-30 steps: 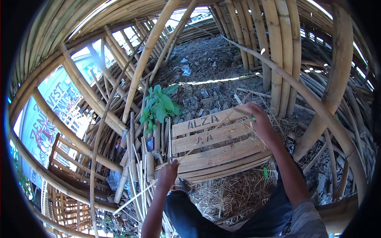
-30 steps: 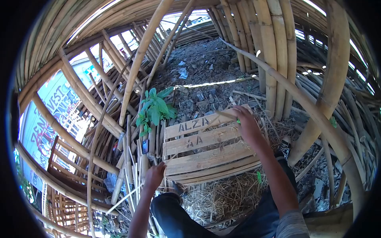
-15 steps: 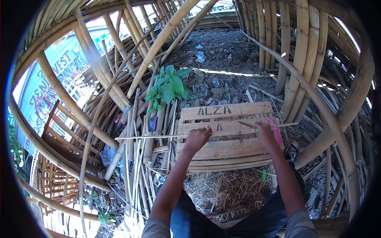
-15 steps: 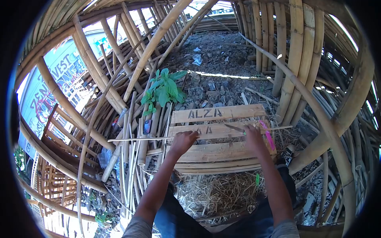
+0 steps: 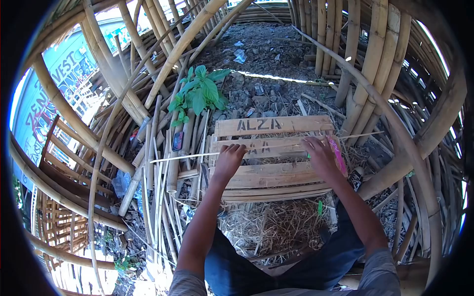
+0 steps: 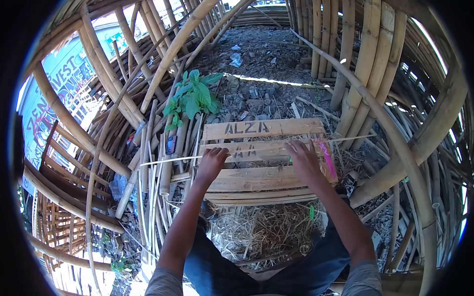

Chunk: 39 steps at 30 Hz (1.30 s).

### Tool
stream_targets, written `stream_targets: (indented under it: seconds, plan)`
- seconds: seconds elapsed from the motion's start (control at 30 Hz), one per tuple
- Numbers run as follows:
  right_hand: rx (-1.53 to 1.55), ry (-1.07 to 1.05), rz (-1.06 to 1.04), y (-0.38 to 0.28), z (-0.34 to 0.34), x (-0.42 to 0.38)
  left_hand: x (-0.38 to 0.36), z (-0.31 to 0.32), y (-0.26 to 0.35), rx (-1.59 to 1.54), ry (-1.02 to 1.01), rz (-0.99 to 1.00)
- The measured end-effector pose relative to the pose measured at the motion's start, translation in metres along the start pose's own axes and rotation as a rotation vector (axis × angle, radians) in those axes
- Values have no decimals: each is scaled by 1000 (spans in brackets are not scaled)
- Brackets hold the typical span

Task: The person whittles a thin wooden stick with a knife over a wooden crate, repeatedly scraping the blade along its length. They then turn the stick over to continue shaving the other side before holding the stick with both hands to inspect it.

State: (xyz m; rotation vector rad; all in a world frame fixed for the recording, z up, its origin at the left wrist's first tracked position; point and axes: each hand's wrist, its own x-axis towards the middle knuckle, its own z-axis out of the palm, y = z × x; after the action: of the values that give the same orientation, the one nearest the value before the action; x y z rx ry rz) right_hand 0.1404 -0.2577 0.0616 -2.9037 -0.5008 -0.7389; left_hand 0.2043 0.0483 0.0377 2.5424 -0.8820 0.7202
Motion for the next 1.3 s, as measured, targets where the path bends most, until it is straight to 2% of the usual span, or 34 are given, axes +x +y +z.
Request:
stream_targets:
  seconds: [0.07, 0.17, 0.23, 0.57, 0.77, 0.83, 0.97, 1.3]
  plan:
    - [-59, 84, 19, 8, 22, -2, -1, 2, -1, 5, -28, 16]
    - [57, -31, 85, 18, 37, -2, -1, 2, 5, 10, -92, 25]
    - [34, 12, 89, 18, 47, -1, 0, 3, 3, 18, -81, -12]
    - [89, 118, 153, 37, 36, 2, -13, -20, -24, 141, 91, -137]
    - [122, 40, 196, 29, 33, 1, -21, -17, -25, 161, 99, -202]
    - [101, 58, 182, 29, 36, 0, -17, -24, -15, 329, 178, -221]
    - [193, 75, 204, 30, 36, 1, -16, -18, -15, 300, 173, -241]
    - [154, 59, 156, 26, 38, 0, -20, -14, -23, 296, 145, -289]
